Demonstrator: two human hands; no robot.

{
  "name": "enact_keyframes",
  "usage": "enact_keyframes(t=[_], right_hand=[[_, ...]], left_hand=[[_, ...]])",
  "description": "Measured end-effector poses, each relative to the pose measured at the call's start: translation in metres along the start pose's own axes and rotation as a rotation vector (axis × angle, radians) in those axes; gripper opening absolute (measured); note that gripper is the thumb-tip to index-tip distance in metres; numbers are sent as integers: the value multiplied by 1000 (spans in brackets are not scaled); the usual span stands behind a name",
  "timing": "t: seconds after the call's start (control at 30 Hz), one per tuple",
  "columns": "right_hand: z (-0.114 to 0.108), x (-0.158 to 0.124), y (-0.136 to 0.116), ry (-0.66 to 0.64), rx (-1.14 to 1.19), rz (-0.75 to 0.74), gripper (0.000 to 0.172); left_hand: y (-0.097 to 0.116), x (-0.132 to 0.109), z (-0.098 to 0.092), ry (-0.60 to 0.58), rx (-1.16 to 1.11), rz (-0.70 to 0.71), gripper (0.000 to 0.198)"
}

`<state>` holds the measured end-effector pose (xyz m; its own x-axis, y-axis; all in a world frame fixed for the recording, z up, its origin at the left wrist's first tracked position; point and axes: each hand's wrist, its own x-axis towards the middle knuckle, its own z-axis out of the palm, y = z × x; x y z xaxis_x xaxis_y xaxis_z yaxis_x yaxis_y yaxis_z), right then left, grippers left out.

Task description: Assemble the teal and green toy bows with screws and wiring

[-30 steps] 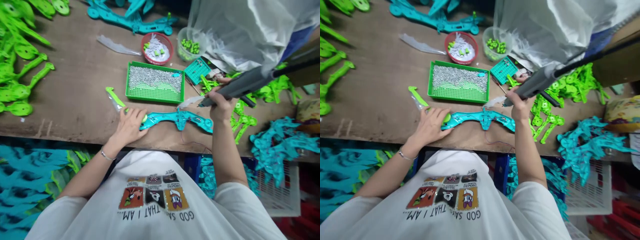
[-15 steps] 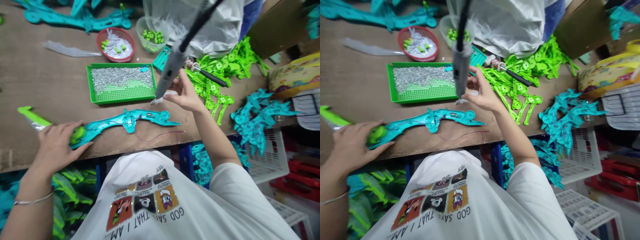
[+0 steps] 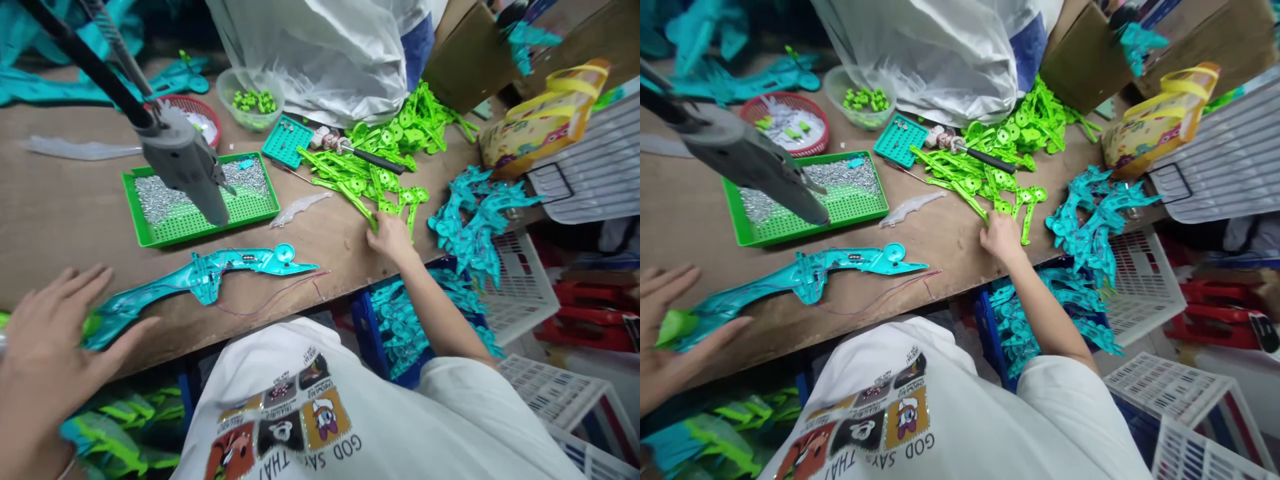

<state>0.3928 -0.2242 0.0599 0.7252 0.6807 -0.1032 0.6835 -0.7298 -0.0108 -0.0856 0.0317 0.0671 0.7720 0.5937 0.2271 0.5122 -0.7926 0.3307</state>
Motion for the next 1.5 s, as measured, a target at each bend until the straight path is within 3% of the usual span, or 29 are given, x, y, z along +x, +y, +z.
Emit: enact_keyframes(t=[0.17,0.3,0.47,0.63,0.73,0.83,1.07,1.27,1.5], right_hand=[[11,-10,-18,71,-134,-21,39],[11,-14,-20,90,-110,-10,41],[13,-4,-22,163,132,11,40],[4,35,-23,263,304,-67,37],[-4,55,-18,299,188,103,38],[-9,63,-10,229,75,241,41],[-9,44,13,291,111,260,33],[-6,29,35,270,327,327,20],[-3,28,32,344,515,323,19]], left_hand=[[51,42,19,121,-98,125,63],[66,55,36,105,-126,200,55],[74,57,47,27,-175,187,49],[76,57,50,15,-228,214,52],[73,54,48,34,-220,208,54],[70,48,44,78,-215,175,53],[58,38,44,51,-228,120,55],[56,39,46,66,-231,137,56],[54,38,52,87,-227,165,52]])
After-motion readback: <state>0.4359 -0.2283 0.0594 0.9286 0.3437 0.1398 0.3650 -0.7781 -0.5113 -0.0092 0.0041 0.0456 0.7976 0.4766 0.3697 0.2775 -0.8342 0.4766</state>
